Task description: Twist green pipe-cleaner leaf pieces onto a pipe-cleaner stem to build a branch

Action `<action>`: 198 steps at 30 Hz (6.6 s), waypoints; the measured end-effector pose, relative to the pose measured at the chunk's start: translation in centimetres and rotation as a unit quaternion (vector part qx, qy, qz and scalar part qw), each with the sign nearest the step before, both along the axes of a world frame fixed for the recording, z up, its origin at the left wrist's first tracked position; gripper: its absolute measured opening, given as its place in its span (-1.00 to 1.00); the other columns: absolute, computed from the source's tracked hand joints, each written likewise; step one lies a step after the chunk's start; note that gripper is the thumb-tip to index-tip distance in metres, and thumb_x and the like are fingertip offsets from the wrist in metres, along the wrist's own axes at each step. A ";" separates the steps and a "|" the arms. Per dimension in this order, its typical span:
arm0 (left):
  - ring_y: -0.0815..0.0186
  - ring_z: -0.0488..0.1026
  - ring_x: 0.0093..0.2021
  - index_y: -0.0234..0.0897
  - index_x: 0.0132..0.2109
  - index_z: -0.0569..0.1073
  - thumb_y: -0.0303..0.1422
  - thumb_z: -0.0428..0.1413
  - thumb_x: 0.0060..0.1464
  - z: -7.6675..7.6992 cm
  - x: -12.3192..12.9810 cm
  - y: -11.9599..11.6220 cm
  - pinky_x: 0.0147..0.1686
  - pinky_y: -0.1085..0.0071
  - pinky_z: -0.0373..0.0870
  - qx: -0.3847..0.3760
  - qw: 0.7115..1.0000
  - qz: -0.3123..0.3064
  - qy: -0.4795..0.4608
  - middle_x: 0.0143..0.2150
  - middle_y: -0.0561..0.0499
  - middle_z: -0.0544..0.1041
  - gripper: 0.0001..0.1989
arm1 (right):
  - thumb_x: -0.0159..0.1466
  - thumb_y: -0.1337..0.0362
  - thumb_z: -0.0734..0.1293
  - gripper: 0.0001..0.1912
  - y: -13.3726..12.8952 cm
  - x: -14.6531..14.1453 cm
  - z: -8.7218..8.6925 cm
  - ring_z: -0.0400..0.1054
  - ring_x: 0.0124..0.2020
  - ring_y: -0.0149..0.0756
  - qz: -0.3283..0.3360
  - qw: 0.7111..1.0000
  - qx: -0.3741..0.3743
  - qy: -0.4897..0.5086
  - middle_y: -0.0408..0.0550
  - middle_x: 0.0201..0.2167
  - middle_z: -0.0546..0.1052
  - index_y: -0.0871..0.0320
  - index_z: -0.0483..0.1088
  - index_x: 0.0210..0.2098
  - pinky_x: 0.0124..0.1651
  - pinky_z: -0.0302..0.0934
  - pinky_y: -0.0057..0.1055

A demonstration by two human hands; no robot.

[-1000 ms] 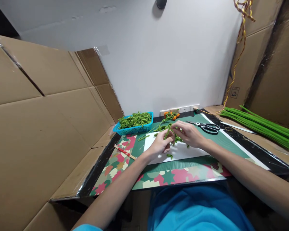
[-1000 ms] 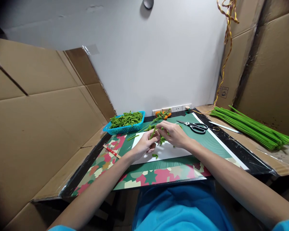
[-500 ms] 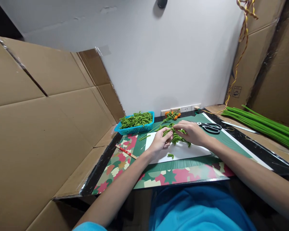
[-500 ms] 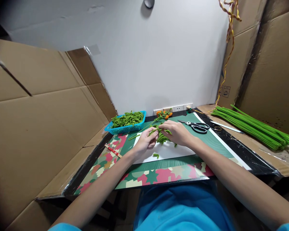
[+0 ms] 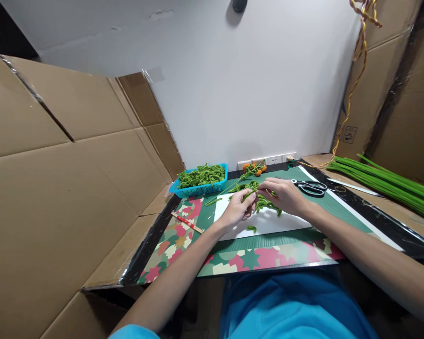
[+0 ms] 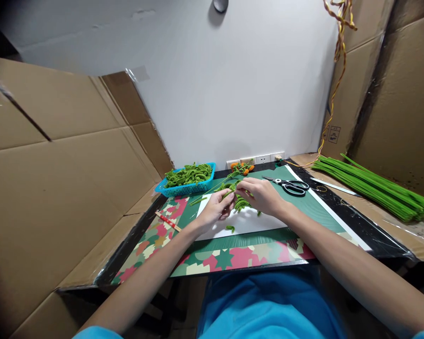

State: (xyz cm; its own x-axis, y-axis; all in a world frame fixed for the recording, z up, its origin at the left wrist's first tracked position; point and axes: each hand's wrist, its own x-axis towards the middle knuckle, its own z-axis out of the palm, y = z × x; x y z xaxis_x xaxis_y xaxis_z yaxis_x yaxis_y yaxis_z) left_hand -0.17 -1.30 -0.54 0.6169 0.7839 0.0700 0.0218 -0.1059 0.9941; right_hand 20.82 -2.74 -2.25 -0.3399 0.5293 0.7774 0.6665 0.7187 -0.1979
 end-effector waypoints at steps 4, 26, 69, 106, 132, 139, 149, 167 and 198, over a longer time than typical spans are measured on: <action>0.57 0.12 -0.67 -0.25 -0.24 0.30 0.09 0.27 0.12 0.1 0.1 -0.2 -0.69 0.58 -0.12 0.002 1.000 0.005 -0.014 -0.49 0.18 0.34 -0.49 | 0.53 0.15 0.25 -0.73 -0.1 -0.2 -0.2 0.31 -0.48 -0.35 0.003 1.000 -0.013 0.011 -0.07 -0.38 0.54 0.13 0.50 -0.20 -0.37 0.11 -0.41; 0.34 0.38 -0.34 -0.29 -0.13 0.50 -0.12 0.07 0.37 -0.8 -0.2 -0.3 -0.28 0.45 0.28 0.315 0.937 0.115 0.101 -0.34 0.05 0.49 -0.69 | 0.36 -0.03 0.35 -0.48 -1.5 -3.1 0.6 0.23 -0.62 -0.38 0.038 0.935 -0.226 0.270 -0.06 -0.65 0.47 0.18 0.44 -0.60 -0.53 0.04 -0.43; 0.50 0.18 -0.61 -0.27 -0.16 0.43 0.04 0.14 0.28 -1.0 0.1 -0.3 -0.61 0.51 0.10 0.147 0.986 0.076 0.003 -0.45 0.14 0.36 -0.58 | 0.31 -0.22 0.38 -0.39 -0.4 -2.0 0.5 0.17 -0.70 -0.46 0.195 0.845 -0.397 0.300 -0.21 -0.70 0.32 0.16 0.33 -0.56 -0.62 0.05 -0.49; 0.39 0.46 -0.67 -0.37 -0.20 0.53 0.07 0.29 0.07 0.0 -0.3 0.1 -0.78 0.52 0.15 -0.027 0.999 -0.005 0.016 -0.30 -0.09 0.64 -0.48 | 0.35 -0.09 0.40 -0.60 -0.7 -1.5 0.8 0.39 -0.52 -0.32 0.149 0.921 -0.265 0.244 -0.04 -0.44 0.60 0.15 0.54 -0.26 -0.41 0.29 -0.38; 0.45 0.34 -0.73 -0.36 -0.35 0.51 -0.08 0.25 0.18 -0.1 0.0 -0.1 -0.79 0.53 0.09 0.111 0.990 0.084 -0.003 -0.51 0.06 0.48 -0.62 | 0.38 -0.11 0.36 -0.52 -0.9 -1.9 0.5 0.22 -0.62 -0.41 0.142 0.915 -0.280 0.253 -0.17 -0.64 0.39 0.17 0.46 -0.41 -0.54 0.07 -0.45; 0.49 0.27 -0.75 -0.28 -0.32 0.37 -0.01 0.25 0.16 -0.2 0.1 0.3 -0.78 0.55 0.00 0.078 0.993 0.079 -0.042 -0.57 0.19 0.31 -0.58 | 0.43 -0.03 0.33 -0.59 -0.9 -2.0 0.2 0.19 -0.57 -0.41 0.109 0.952 -0.216 0.188 -0.15 -0.57 0.41 0.18 0.49 -0.35 -0.49 0.04 -0.46; 0.52 0.20 -0.73 -0.27 -0.29 0.37 0.01 0.23 0.21 -0.9 0.2 0.4 -0.73 0.54 0.04 0.101 0.992 0.071 -0.028 -0.59 0.22 0.26 -0.57 | 0.43 0.25 0.30 -0.79 -0.6 -1.8 -0.5 0.18 -0.54 -0.44 0.060 0.991 -0.056 0.102 -0.14 -0.48 0.45 0.16 0.50 -0.30 -0.42 0.05 -0.45; 0.30 0.49 -0.30 -0.24 -0.01 0.51 -0.12 0.04 0.39 -0.5 -0.6 -0.5 -0.25 0.43 0.34 0.379 0.901 0.144 0.158 -0.23 0.00 0.60 -0.69 | 0.40 0.32 0.29 -0.79 -1.1 -1.8 -0.5 0.13 -0.55 -0.44 0.054 0.995 0.008 0.082 -0.16 -0.53 0.42 0.15 0.46 -0.38 -0.42 0.03 -0.45; 0.49 0.15 -0.62 -0.22 -0.21 0.33 0.06 0.10 0.31 -1.5 -0.2 0.1 -0.60 0.53 0.10 0.156 0.985 0.068 0.010 -0.52 0.21 0.21 -0.58 | 0.42 -0.03 0.30 -0.52 -1.4 -2.0 0.7 0.03 -0.56 -0.45 0.133 0.951 -0.216 0.179 -0.21 -0.61 0.20 0.18 0.38 -0.49 -0.53 -0.12 -0.47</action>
